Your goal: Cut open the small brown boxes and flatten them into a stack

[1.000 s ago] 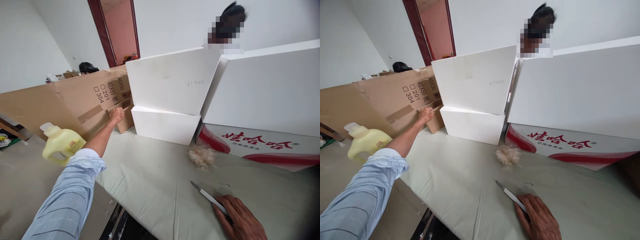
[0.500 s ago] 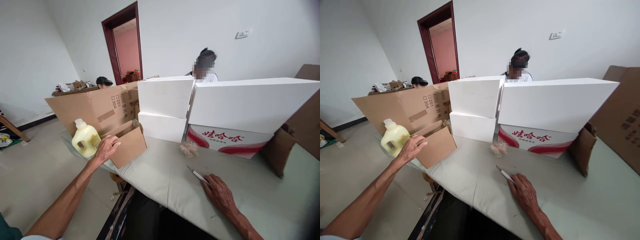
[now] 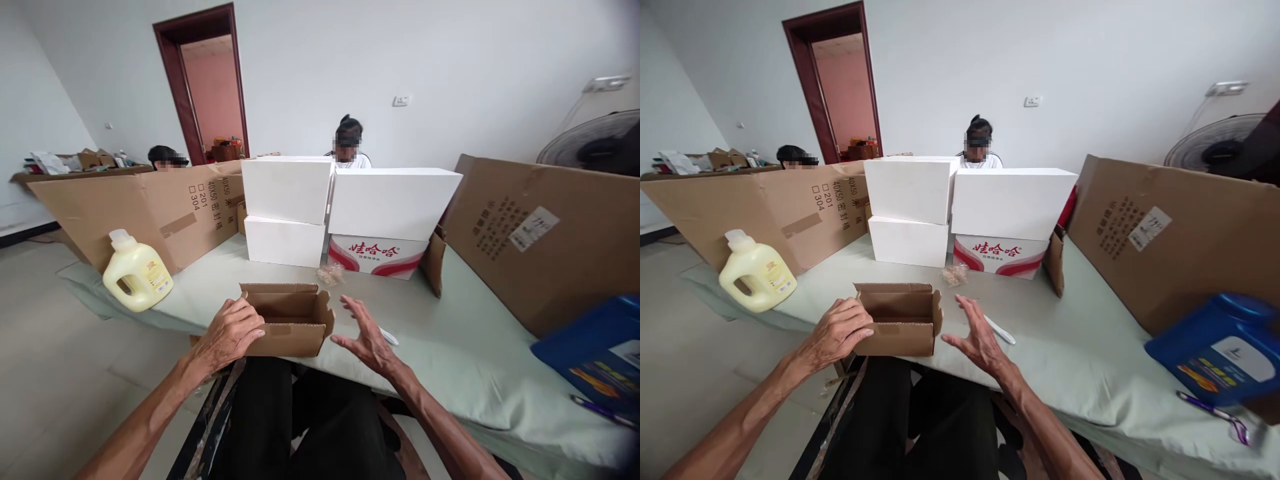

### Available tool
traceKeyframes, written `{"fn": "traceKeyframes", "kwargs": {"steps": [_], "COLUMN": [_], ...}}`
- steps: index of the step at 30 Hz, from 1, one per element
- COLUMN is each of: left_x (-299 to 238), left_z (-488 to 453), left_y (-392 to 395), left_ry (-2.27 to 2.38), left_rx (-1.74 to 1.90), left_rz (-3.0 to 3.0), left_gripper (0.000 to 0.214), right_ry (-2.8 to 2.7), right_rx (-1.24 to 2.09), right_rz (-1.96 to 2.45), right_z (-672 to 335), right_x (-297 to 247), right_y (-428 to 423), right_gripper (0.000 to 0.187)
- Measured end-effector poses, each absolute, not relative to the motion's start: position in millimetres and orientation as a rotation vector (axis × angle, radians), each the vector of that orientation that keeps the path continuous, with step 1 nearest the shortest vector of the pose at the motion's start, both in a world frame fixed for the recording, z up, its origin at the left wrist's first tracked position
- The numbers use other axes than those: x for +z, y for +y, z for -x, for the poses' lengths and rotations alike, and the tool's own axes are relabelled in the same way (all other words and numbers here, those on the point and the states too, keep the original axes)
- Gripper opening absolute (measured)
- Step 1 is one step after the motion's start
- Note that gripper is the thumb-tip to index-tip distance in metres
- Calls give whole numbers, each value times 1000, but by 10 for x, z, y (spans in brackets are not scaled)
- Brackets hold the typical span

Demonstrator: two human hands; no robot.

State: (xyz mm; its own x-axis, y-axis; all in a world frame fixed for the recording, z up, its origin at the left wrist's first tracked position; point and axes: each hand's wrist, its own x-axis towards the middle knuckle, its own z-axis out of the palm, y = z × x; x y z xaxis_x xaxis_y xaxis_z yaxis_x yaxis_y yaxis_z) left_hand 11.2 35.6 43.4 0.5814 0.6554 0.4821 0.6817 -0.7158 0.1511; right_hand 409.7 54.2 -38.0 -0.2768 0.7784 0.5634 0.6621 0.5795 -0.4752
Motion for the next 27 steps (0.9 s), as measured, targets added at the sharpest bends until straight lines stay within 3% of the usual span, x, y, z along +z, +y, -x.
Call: {"fn": "traceKeyframes", "kwargs": {"steps": [3,7,9,13,17,22,27], "left_x": [382,356,356,375,319,94,-41], "left_z": [-93,-73,-90,-42,181,359,241], "left_y": [372,378,364,341,333,311,348], "left_ry": [-1028,-903,-881,-911,-984,-1078,-1158], "left_rx": [-887,-948,-933,-837,-782,-972,-1358], "left_rz": [2744,2742,2741,2675,2597,2501,2396], "left_gripper": [25,22,20,7,30,51,24], "right_ry": [-2052,-2072,-2124,-2192,-2159,-2128,-1871], "right_rx": [253,194,95,-43,-42,14,252], "right_rz": [1043,951,929,969,1018,995,1043], "right_z": [-3804,-3628,-3570,-3516,-3559,-3576,-3494], "right_x": [-262,-151,-69,72,49,-167,-416], "right_y": [421,263,201,161,178,199,238], "right_gripper": [107,110,99,53,37,54,96]}}
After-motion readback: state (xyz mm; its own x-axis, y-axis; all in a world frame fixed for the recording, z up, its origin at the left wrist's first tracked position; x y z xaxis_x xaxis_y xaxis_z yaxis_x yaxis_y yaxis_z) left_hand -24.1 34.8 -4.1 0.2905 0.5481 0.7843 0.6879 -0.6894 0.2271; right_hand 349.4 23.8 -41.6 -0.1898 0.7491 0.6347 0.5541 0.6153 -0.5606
